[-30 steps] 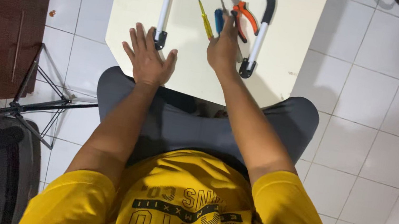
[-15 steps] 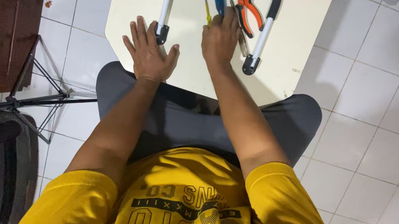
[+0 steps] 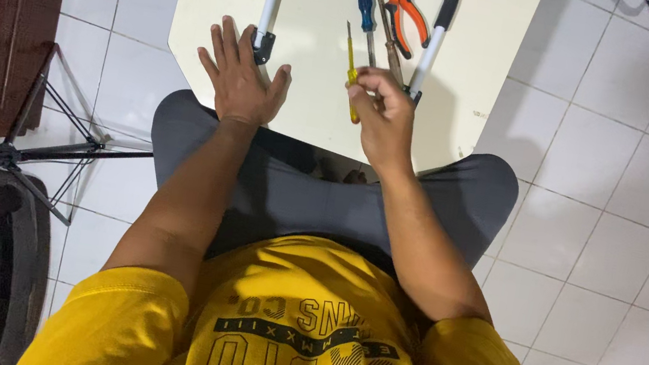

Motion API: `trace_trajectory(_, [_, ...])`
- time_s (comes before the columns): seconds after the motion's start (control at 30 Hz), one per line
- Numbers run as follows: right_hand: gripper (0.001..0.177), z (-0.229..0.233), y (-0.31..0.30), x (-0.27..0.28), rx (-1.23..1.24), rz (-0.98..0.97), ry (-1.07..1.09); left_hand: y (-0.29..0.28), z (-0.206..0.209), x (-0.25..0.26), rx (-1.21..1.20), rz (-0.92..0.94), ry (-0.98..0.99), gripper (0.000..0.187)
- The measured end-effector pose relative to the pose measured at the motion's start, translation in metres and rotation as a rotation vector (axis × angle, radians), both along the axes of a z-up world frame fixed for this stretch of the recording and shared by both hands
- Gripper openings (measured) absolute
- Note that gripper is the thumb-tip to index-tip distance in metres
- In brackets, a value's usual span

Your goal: The person assembles a white metal frame on a small table using a screwdriver and pliers. They tighten screws at the joints of the frame legs and crossbar, occasionally switching tools and repositioning the frame to access different connection points.

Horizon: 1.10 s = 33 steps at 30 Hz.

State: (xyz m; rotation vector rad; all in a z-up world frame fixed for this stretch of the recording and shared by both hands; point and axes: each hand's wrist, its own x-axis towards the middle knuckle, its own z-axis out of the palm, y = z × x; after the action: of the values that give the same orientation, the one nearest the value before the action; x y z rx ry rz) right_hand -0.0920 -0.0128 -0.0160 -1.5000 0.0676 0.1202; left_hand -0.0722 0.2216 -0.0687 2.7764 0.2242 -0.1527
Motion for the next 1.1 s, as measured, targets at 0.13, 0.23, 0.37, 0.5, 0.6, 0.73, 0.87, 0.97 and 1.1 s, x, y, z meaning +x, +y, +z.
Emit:
trace_trajectory(0.13, [0.006,-0.003,-0.008,-0.011,0.169,0.010,0.038,0.000,0.001,0.000,-0.005,0.003,-0.012,0.086])
trace_trajectory(0.23, [0.005,-0.018,-0.023,-0.018,0.215,-0.013,0.087,-0.001,0.000,0.002,0.030,0.005,0.021,0.086])
trace_trajectory(0.37, [0.022,-0.033,-0.075,-0.026,-0.166,-0.089,0.100,0.002,-0.005,-0.001,-0.010,0.001,0.000,0.087])
trace_trajectory(0.5, [0.007,-0.030,-0.123,-0.032,-0.692,-0.055,0.075,0.005,-0.011,0.000,-0.014,0.000,0.010,0.087])
trace_trajectory(0.6, [0.012,-0.019,-0.137,-0.034,-0.932,0.113,0.119,0.005,-0.013,0.002,0.024,-0.007,0.020,0.087])
trace_trajectory(0.73, [0.016,-0.007,-0.131,-0.019,-1.144,0.262,0.009,0.003,-0.012,0.000,-0.008,0.011,0.001,0.085])
trace_trajectory(0.87, [0.020,-0.004,-0.120,-0.001,-1.219,0.336,0.048,0.004,-0.012,-0.002,0.001,0.005,0.006,0.085])
trace_trajectory(0.97, [0.023,-0.004,-0.116,0.011,-1.275,0.389,0.161,0.004,-0.012,0.001,0.004,-0.001,0.004,0.086])
trace_trajectory(1.1, [0.026,-0.003,-0.112,0.021,-1.312,0.479,0.231,0.005,-0.013,0.000,-0.005,-0.002,-0.018,0.086])
